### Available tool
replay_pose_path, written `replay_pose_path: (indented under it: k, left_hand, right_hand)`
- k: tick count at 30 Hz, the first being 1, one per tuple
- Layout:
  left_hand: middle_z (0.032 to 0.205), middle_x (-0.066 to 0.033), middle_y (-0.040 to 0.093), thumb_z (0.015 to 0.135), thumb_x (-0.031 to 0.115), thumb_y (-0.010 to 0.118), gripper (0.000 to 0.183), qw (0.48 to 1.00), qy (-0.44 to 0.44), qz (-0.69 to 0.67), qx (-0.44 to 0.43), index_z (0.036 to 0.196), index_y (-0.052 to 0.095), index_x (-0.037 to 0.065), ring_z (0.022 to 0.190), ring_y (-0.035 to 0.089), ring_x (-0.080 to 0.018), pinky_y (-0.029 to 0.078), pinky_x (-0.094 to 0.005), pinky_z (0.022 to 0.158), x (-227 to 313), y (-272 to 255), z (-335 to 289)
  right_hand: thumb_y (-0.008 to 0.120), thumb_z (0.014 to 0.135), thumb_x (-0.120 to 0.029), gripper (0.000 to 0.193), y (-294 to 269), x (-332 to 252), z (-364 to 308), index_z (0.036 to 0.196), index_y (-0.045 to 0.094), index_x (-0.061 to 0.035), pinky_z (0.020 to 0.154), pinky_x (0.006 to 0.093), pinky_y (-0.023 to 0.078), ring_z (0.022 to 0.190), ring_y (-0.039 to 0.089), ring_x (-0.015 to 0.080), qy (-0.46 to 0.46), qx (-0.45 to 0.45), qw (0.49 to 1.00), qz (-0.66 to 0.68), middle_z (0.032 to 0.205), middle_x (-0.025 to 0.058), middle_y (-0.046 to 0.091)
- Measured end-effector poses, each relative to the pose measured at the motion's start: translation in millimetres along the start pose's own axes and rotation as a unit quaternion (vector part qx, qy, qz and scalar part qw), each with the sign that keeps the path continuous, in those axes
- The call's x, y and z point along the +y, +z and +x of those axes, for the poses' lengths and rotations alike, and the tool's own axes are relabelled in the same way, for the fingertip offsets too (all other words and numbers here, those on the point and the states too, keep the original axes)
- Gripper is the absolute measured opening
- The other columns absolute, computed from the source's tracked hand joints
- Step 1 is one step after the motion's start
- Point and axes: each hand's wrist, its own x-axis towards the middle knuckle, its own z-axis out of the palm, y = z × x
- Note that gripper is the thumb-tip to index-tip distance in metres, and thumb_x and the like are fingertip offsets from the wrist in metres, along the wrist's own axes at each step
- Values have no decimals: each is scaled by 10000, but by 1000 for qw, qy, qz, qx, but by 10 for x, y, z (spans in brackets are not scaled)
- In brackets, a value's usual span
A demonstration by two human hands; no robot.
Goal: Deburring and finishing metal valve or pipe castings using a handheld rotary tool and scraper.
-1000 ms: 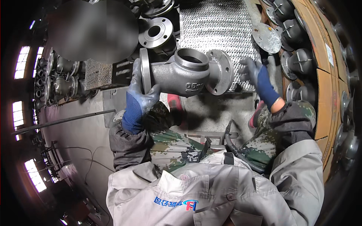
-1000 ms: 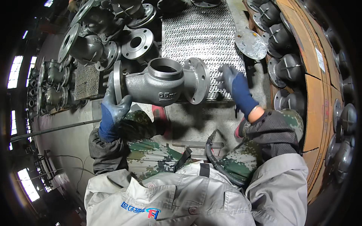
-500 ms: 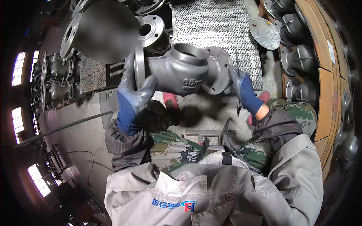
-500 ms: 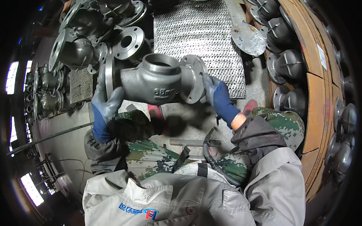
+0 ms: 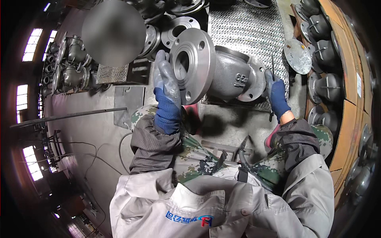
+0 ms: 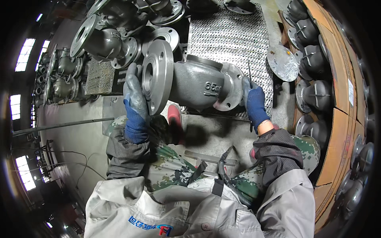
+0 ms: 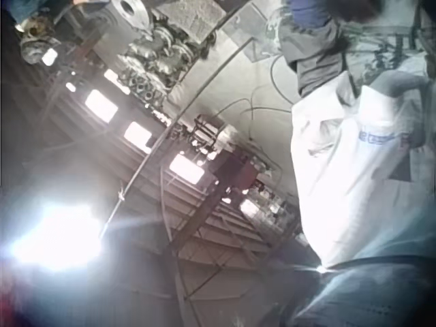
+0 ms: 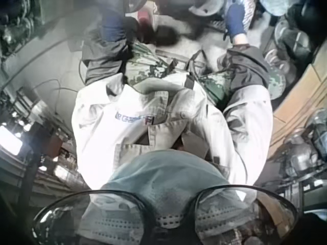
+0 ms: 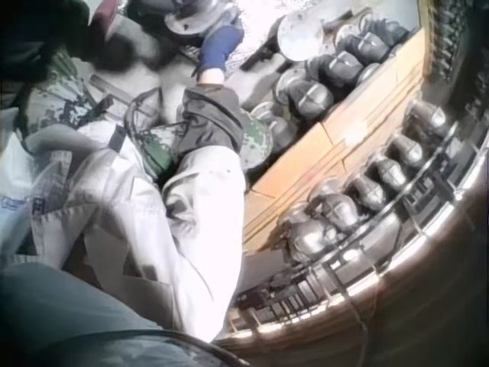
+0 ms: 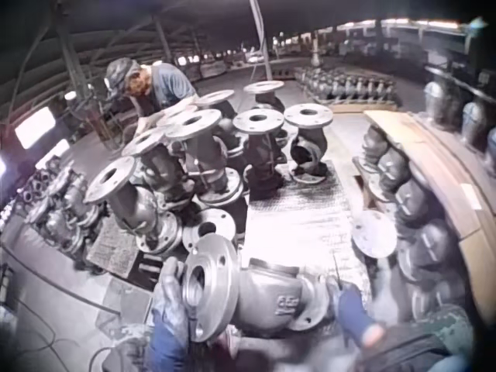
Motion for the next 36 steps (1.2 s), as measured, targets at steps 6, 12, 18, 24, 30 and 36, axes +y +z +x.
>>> replay_pose_path:
  k: [6,12,18,24,30,36]
  left_hand:
    - [1362,-204,400,972,531,279,698,965,-93,243,16,1387,308,-30,1262,405,-261,321,-356,1064,137,122,96]
    - [1288,-227,482,811,299,683,685,894,71,396,-196,1337,396,-33,1191,485,-333,413,-397,987,379,288,32]
    - [1208,-242,525,634,54,733,929,807,90,535,-232,1432,260,29,1036,587,-349,480,-397,877,374,244,-9]
    - [886,-74,643,755,-2,658,439,812,54,549,-191,1173,524,3,754,612,-156,493,-289,714,297,-50,-37]
    - [980,-70,608,804,15,643,402,883,-80,447,-115,1182,505,-1,799,583,-127,490,-247,717,237,-538,-122]
    - [997,-57,600,796,29,634,452,907,-204,361,-65,1223,491,-9,822,576,-115,489,-246,722,418,-271,-179]
  right_hand:
    - [539,899,-464,552,-91,261,184,1078,606,54,576,306,467,658,557,149,-29,8,999,-45,789,93,630]
    - [525,911,-429,520,-69,279,158,1042,623,64,715,351,477,737,615,233,-82,25,992,-87,826,206,665]
    - [460,942,-461,537,29,109,-204,1028,606,49,557,319,475,551,549,148,-13,-32,997,62,650,78,566]
    - [446,971,-413,440,238,534,-435,1008,586,2,570,291,457,613,461,92,-102,-49,986,126,668,21,501]
    - [461,971,-349,393,222,129,-510,1020,583,21,487,279,463,499,559,125,-43,-109,989,92,661,51,559]
    - [484,952,-315,377,87,91,-738,1000,609,37,496,286,494,521,611,155,0,-130,987,90,703,115,633]
